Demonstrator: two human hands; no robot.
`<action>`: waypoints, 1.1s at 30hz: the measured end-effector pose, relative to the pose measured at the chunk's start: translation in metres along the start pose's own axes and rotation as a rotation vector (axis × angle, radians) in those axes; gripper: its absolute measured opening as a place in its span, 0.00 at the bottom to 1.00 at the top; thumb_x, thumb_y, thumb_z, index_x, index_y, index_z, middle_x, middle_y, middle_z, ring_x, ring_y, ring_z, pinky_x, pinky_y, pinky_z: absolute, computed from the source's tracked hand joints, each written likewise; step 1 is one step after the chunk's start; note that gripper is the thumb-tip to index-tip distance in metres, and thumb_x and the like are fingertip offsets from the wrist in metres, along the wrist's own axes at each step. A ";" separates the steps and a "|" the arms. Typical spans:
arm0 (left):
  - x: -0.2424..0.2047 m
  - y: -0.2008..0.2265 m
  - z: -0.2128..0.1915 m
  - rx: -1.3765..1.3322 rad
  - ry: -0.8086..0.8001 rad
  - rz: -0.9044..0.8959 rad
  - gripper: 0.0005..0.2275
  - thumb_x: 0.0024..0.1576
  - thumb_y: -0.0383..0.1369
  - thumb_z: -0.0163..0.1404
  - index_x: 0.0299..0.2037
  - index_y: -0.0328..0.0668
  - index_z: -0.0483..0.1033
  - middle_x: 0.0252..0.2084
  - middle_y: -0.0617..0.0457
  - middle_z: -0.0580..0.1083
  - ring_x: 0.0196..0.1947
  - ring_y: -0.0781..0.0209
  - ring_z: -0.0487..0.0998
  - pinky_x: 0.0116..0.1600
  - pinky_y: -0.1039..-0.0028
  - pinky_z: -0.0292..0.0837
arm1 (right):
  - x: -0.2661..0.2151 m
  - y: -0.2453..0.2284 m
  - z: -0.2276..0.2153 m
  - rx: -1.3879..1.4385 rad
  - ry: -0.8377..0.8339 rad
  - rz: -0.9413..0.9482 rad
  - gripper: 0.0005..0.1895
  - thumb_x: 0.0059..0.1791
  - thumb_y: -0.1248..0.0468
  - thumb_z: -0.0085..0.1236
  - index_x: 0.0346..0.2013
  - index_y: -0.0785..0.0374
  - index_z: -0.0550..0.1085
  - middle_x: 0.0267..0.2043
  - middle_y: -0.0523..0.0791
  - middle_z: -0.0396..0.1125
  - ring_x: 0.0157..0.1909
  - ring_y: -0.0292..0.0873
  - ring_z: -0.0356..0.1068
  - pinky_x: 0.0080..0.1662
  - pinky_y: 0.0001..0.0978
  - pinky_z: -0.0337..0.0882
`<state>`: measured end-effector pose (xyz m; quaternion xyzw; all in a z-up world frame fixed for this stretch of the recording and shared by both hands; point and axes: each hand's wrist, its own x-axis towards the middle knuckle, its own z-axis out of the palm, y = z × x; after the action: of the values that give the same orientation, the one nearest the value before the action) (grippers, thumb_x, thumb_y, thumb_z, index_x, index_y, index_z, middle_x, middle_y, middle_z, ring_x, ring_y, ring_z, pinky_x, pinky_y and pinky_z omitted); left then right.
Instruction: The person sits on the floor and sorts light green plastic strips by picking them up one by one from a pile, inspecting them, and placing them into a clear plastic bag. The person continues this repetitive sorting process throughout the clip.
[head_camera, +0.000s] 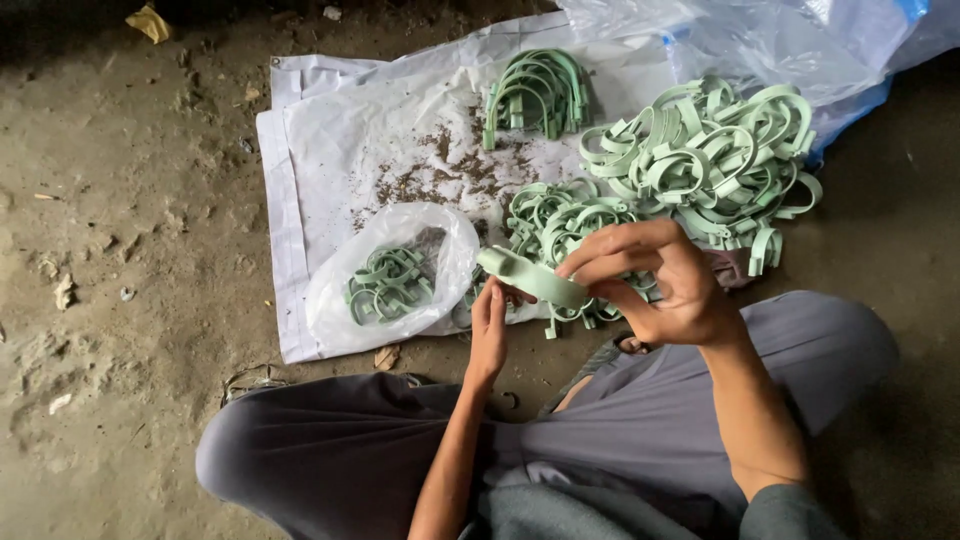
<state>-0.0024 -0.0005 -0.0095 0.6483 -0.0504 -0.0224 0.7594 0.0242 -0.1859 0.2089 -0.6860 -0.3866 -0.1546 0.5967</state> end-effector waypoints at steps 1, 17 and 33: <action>0.000 -0.003 0.000 0.001 0.001 0.001 0.23 0.71 0.43 0.29 0.52 0.32 0.74 0.36 0.44 0.75 0.37 0.58 0.71 0.50 0.68 0.66 | 0.000 -0.001 0.000 0.001 0.000 -0.001 0.17 0.48 0.82 0.57 0.48 0.73 0.64 0.34 0.50 0.76 0.38 0.47 0.77 0.49 0.45 0.77; 0.005 0.026 0.010 -0.074 0.063 -0.030 0.17 0.72 0.36 0.32 0.52 0.33 0.72 0.38 0.45 0.77 0.37 0.59 0.76 0.48 0.71 0.68 | -0.030 0.082 -0.010 0.236 -0.190 0.603 0.27 0.51 0.78 0.50 0.63 0.67 0.57 0.37 0.47 0.68 0.37 0.38 0.69 0.45 0.35 0.75; 0.000 -0.126 0.011 1.205 -0.264 -0.186 0.09 0.47 0.38 0.60 0.26 0.44 0.75 0.20 0.44 0.76 0.26 0.40 0.83 0.30 0.56 0.77 | -0.050 0.162 0.113 -0.359 -0.487 0.620 0.20 0.46 0.71 0.60 0.52 0.55 0.74 0.34 0.51 0.76 0.43 0.59 0.76 0.49 0.52 0.74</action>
<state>0.0000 -0.0307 -0.1321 0.9562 -0.0911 -0.1358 0.2427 0.0788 -0.0953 0.0347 -0.8789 -0.2590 0.1337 0.3775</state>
